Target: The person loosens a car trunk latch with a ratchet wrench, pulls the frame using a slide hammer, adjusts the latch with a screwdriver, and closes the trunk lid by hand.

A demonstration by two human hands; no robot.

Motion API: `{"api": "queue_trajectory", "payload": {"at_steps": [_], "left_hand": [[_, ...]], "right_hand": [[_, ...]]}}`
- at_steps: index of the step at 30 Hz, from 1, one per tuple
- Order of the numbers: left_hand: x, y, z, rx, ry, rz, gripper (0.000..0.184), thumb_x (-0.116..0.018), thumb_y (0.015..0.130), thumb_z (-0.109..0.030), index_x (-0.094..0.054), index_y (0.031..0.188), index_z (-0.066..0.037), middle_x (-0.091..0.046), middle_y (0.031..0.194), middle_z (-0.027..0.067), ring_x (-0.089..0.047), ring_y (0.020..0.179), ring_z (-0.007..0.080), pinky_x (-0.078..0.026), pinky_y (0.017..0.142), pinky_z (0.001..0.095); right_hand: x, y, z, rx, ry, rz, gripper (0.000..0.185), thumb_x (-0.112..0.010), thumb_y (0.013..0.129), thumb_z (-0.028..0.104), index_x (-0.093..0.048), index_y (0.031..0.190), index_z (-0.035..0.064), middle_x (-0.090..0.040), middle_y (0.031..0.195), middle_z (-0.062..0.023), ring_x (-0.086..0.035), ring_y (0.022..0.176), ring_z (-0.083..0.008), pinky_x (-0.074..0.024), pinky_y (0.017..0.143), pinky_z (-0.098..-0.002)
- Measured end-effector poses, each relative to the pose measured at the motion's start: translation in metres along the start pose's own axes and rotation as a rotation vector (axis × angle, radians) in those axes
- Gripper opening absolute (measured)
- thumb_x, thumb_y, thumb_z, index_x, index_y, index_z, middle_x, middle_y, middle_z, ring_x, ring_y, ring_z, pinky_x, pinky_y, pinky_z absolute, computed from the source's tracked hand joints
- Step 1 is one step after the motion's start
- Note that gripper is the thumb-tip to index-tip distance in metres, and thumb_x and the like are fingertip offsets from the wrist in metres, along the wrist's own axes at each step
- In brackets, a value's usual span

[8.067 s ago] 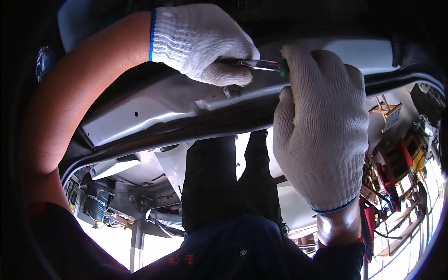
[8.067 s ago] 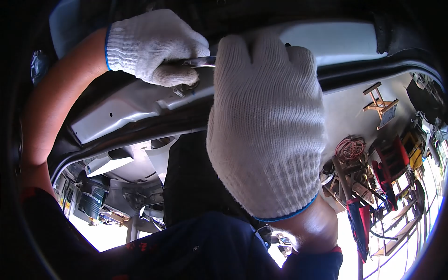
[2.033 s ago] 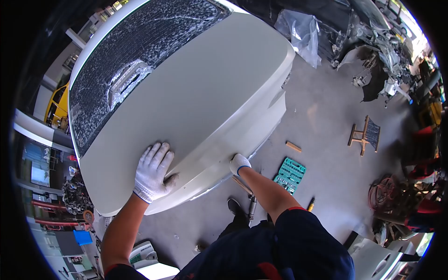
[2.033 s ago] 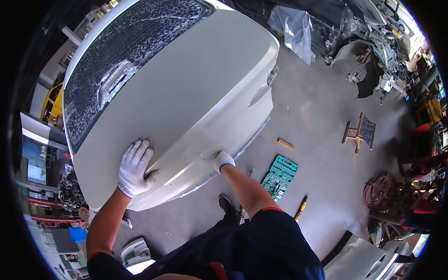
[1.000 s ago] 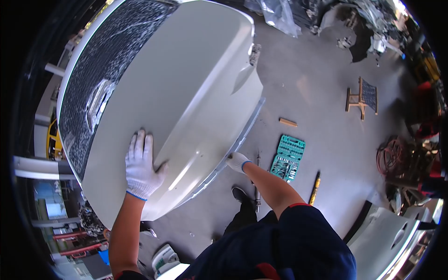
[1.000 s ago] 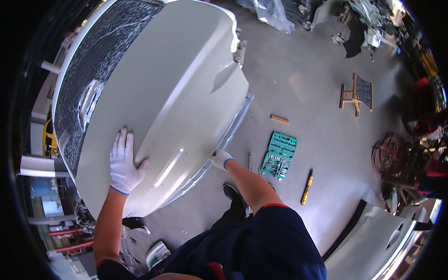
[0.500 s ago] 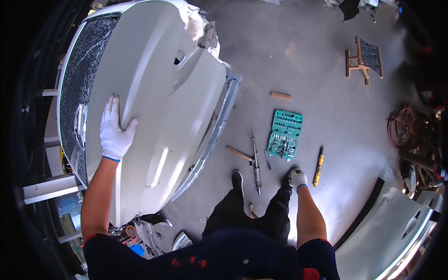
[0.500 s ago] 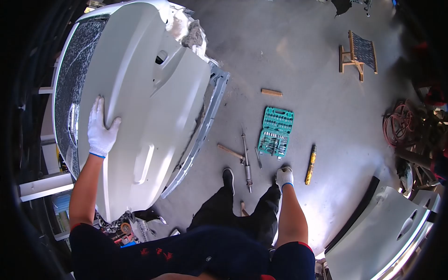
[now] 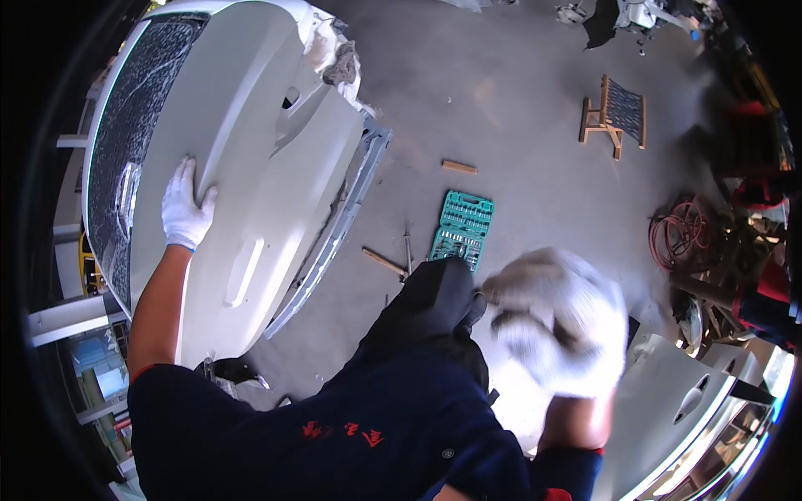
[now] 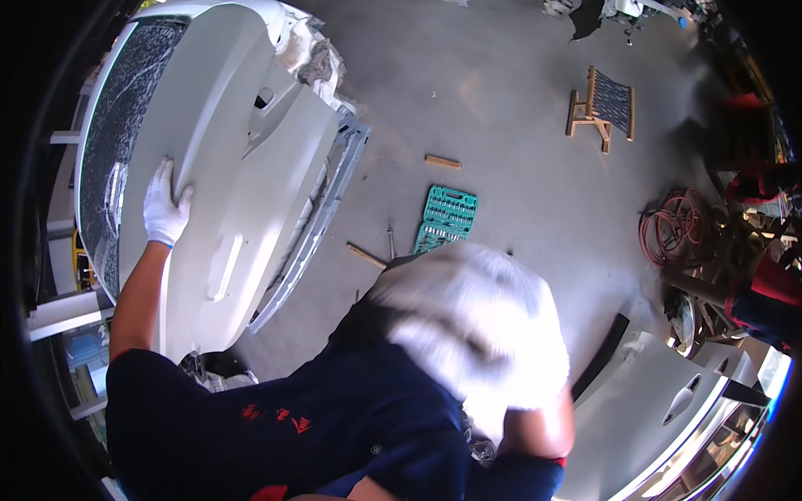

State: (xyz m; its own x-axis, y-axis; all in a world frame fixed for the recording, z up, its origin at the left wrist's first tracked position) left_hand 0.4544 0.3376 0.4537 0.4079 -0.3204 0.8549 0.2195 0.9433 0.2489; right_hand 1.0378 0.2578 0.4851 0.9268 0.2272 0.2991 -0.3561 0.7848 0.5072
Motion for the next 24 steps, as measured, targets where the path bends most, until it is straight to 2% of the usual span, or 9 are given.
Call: {"api": "queue_trajectory", "payload": {"at_steps": [2,5,12,15,16,18,20,21,24], "left_hand": [[0.002,-0.002,0.002,-0.004,-0.006,-0.006,0.073,-0.073,0.095,-0.039,-0.051,0.153,-0.002,-0.054,0.156,0.0218,-0.054,0.142,0.0415,-0.043,0.119,0.0501],[0.001,0.003,0.004,-0.014,-0.032,-0.037,0.067,-0.067,0.099,-0.042,-0.054,0.150,-0.001,-0.056,0.154,0.0222,-0.055,0.141,0.0418,-0.044,0.118,0.0505],[-0.011,0.003,0.023,0.157,-0.089,-0.092,0.049,-0.051,0.105,-0.026,-0.060,0.144,0.002,-0.062,0.147,0.0239,-0.061,0.133,0.0434,-0.048,0.114,0.0495],[-0.022,0.004,0.033,0.532,-0.013,-0.067,0.047,-0.050,0.104,-0.025,-0.062,0.143,-0.003,-0.064,0.146,0.0217,-0.061,0.133,0.0422,-0.047,0.114,0.0482],[-0.029,0.007,0.030,0.668,0.032,-0.058,0.048,-0.050,0.103,-0.026,-0.063,0.144,-0.005,-0.063,0.147,0.0198,-0.060,0.134,0.0418,-0.047,0.115,0.0479],[-0.039,0.033,0.007,0.765,0.140,-0.106,0.049,-0.051,0.102,-0.029,-0.065,0.143,-0.007,-0.063,0.149,0.0192,-0.060,0.136,0.0415,-0.045,0.117,0.0485],[-0.043,0.072,-0.018,0.792,0.223,-0.145,0.049,-0.051,0.101,-0.030,-0.068,0.142,-0.007,-0.064,0.149,0.0197,-0.060,0.137,0.0421,-0.044,0.118,0.0500],[-0.044,0.098,-0.031,0.816,0.253,-0.134,0.049,-0.051,0.101,-0.030,-0.069,0.141,-0.007,-0.064,0.148,0.0201,-0.060,0.137,0.0427,-0.044,0.118,0.0511],[-0.038,0.174,-0.062,0.773,0.202,-0.189,0.048,-0.052,0.100,-0.028,-0.070,0.138,-0.005,-0.066,0.146,0.0215,-0.064,0.131,0.0444,-0.046,0.116,0.0539]], "right_hand": [[-0.001,0.049,0.059,0.375,-0.122,0.186,0.015,-0.072,0.089,0.002,-0.075,0.104,0.0012,-0.074,0.095,-0.0125,-0.073,0.084,-0.0221,-0.0571,0.068,-0.0338],[-0.030,0.093,0.095,0.680,-0.192,0.401,0.017,-0.072,0.088,0.006,-0.075,0.104,0.0035,-0.072,0.094,-0.0103,-0.071,0.083,-0.0223,-0.0569,0.068,-0.0346],[-0.002,0.169,0.009,0.769,-0.108,0.583,0.022,-0.073,0.086,0.016,-0.075,0.106,0.0089,-0.068,0.092,-0.0053,-0.068,0.081,-0.0225,-0.0563,0.069,-0.0366],[0.040,0.220,-0.086,0.488,0.054,0.547,0.024,-0.073,0.085,0.019,-0.075,0.107,0.0112,-0.067,0.091,-0.0032,-0.067,0.080,-0.0227,-0.0560,0.069,-0.0375],[0.050,0.236,-0.133,0.310,0.154,0.529,0.020,-0.075,0.092,0.016,-0.075,0.111,0.0091,-0.072,0.097,-0.0070,-0.073,0.086,-0.0242,-0.0598,0.071,-0.0387],[0.078,0.244,-0.246,-0.400,0.132,0.450,0.020,-0.071,0.098,0.006,-0.073,0.117,0.0033,-0.077,0.102,-0.0171,-0.079,0.090,-0.0263,-0.0616,0.081,-0.0364],[0.113,0.212,-0.378,-0.621,-0.082,0.273,0.023,-0.069,0.098,0.006,-0.073,0.119,-0.0017,-0.079,0.100,-0.0097,-0.073,0.090,-0.0153,-0.0580,0.082,-0.0302],[0.133,0.198,-0.431,-0.654,-0.113,0.238,0.023,-0.068,0.100,0.008,-0.073,0.119,-0.0018,-0.079,0.096,-0.0075,-0.072,0.084,-0.0133,-0.0575,0.077,-0.0283],[0.179,0.113,-0.584,-1.216,0.220,0.048,0.015,-0.068,0.104,0.021,-0.074,0.104,0.0071,-0.071,0.083,-0.0022,-0.061,0.064,-0.0094,-0.0482,0.055,-0.0268]]}}
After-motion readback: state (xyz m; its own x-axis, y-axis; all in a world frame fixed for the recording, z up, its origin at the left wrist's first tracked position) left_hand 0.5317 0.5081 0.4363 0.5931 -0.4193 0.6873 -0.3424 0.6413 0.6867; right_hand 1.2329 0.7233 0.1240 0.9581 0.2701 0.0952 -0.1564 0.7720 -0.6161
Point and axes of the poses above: each hand's wrist, its own y-axis towards the middle knuckle, its own x-axis out of the back of the hand, z = x × y, the point moved 7 cm from there along y, towards the middle knuckle
